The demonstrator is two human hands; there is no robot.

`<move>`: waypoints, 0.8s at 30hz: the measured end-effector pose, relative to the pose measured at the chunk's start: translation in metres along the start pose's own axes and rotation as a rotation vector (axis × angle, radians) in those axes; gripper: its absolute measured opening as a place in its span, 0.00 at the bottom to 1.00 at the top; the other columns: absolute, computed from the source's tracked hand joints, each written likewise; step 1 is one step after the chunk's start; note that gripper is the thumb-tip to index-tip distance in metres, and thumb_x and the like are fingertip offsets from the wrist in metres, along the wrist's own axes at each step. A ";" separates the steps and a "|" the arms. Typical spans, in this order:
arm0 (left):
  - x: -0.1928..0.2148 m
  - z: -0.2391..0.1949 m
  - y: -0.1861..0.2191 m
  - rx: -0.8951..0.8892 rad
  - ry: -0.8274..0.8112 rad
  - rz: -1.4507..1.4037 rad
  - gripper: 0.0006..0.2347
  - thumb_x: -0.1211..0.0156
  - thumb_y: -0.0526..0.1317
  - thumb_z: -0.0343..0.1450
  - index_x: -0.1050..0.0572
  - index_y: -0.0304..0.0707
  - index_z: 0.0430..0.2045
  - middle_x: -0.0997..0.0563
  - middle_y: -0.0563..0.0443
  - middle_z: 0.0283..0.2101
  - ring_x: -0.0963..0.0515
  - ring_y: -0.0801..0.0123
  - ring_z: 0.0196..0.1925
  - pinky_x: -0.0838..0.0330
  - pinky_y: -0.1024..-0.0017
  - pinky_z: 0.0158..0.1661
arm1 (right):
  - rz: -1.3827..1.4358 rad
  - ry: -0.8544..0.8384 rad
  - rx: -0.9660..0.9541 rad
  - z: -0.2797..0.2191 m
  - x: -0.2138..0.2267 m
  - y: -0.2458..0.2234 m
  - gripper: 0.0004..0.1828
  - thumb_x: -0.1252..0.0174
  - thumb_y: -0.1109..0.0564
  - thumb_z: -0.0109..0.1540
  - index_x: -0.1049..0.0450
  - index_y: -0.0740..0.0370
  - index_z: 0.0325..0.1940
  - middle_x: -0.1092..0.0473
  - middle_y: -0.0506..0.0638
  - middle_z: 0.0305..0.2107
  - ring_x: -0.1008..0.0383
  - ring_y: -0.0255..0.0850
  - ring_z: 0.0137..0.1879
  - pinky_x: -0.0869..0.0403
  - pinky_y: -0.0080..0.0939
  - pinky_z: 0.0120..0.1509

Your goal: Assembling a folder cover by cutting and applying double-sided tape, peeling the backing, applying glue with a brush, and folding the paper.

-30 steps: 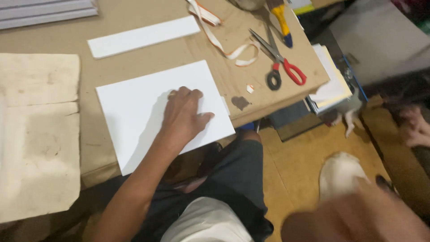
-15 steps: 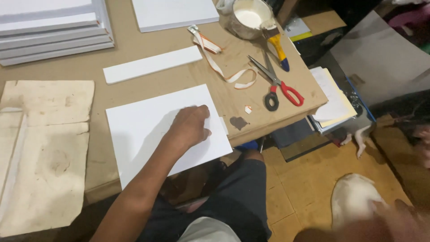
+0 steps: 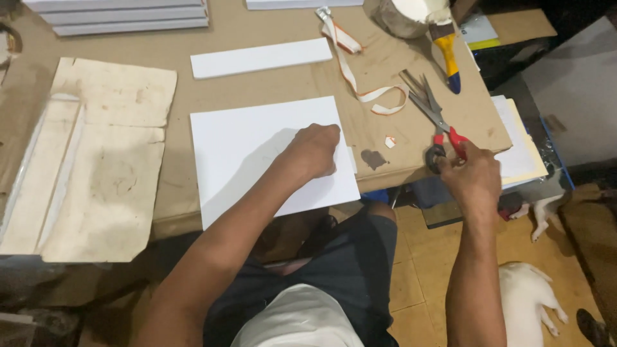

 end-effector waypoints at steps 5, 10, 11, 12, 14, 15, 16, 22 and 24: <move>-0.002 0.011 0.002 -0.021 0.010 0.037 0.04 0.36 0.23 0.61 0.24 0.26 0.23 0.25 0.40 0.17 0.21 0.59 0.18 0.23 0.66 0.19 | 0.187 -0.016 -0.071 -0.014 0.005 0.006 0.35 0.28 0.53 0.55 0.25 0.69 0.65 0.25 0.71 0.40 0.22 0.70 0.49 0.24 0.66 0.48; 0.006 0.001 0.014 0.015 0.065 0.112 0.04 0.33 0.24 0.58 0.20 0.25 0.23 0.24 0.32 0.28 0.18 0.51 0.32 0.18 0.57 0.28 | 0.274 -0.062 -0.160 -0.025 -0.019 0.028 0.38 0.30 0.50 0.55 0.27 0.65 0.67 0.24 0.68 0.46 0.24 0.67 0.55 0.27 0.66 0.55; 0.007 -0.001 0.014 0.027 0.064 0.098 0.05 0.34 0.23 0.59 0.20 0.25 0.24 0.25 0.32 0.29 0.18 0.50 0.33 0.17 0.56 0.28 | 0.358 0.011 -0.152 -0.030 -0.024 0.032 0.33 0.29 0.55 0.55 0.25 0.65 0.63 0.24 0.66 0.45 0.23 0.65 0.53 0.26 0.62 0.54; 0.008 -0.003 0.014 0.040 0.063 0.082 0.05 0.35 0.23 0.59 0.20 0.24 0.24 0.25 0.32 0.29 0.18 0.50 0.33 0.17 0.56 0.29 | 0.442 0.082 -0.144 -0.034 -0.030 0.036 0.28 0.29 0.59 0.56 0.23 0.65 0.60 0.24 0.64 0.43 0.23 0.63 0.52 0.25 0.58 0.53; 0.012 -0.008 0.017 0.031 0.069 0.060 0.07 0.36 0.22 0.59 0.21 0.22 0.28 0.25 0.31 0.28 0.18 0.50 0.31 0.18 0.55 0.27 | 0.630 0.122 -0.123 -0.057 -0.067 0.054 0.26 0.29 0.61 0.56 0.24 0.66 0.58 0.24 0.59 0.41 0.24 0.52 0.48 0.26 0.50 0.52; 0.013 -0.011 0.018 0.016 0.070 0.040 0.09 0.37 0.22 0.60 0.23 0.20 0.32 0.25 0.31 0.28 0.17 0.49 0.29 0.19 0.55 0.26 | 0.820 0.162 -0.110 -0.069 -0.085 0.063 0.25 0.29 0.64 0.56 0.25 0.67 0.56 0.25 0.54 0.38 0.26 0.40 0.43 0.27 0.41 0.51; 0.010 -0.009 0.013 0.022 0.075 0.039 0.09 0.37 0.22 0.60 0.23 0.20 0.32 0.25 0.31 0.28 0.17 0.49 0.29 0.19 0.55 0.26 | 0.822 0.158 -0.103 -0.090 -0.084 0.052 0.25 0.29 0.64 0.56 0.25 0.67 0.56 0.25 0.54 0.38 0.26 0.40 0.43 0.27 0.41 0.51; -0.004 0.002 -0.007 -0.067 -0.142 0.073 0.16 0.38 0.40 0.61 0.22 0.51 0.43 0.20 0.55 0.51 0.22 0.60 0.51 0.29 0.64 0.44 | 1.256 -0.160 -0.302 -0.197 -0.103 0.039 0.13 0.33 0.61 0.56 0.20 0.62 0.45 0.25 0.52 0.32 0.26 0.42 0.36 0.24 0.43 0.41; 0.011 -0.014 0.004 -0.253 -0.163 -0.170 0.09 0.37 0.45 0.70 0.16 0.43 0.36 0.14 0.58 0.43 0.20 0.69 0.45 0.32 0.71 0.43 | 1.238 -0.416 -0.125 -0.225 -0.105 0.025 0.28 0.35 0.39 0.55 0.18 0.68 0.44 0.19 0.55 0.28 0.17 0.43 0.33 0.20 0.41 0.36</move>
Point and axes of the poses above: each hand's wrist, its own z-axis towards the middle knuckle, its own x-axis out of the back of the hand, y = z × x, the point moved 4 cm from there along z, towards the middle knuckle
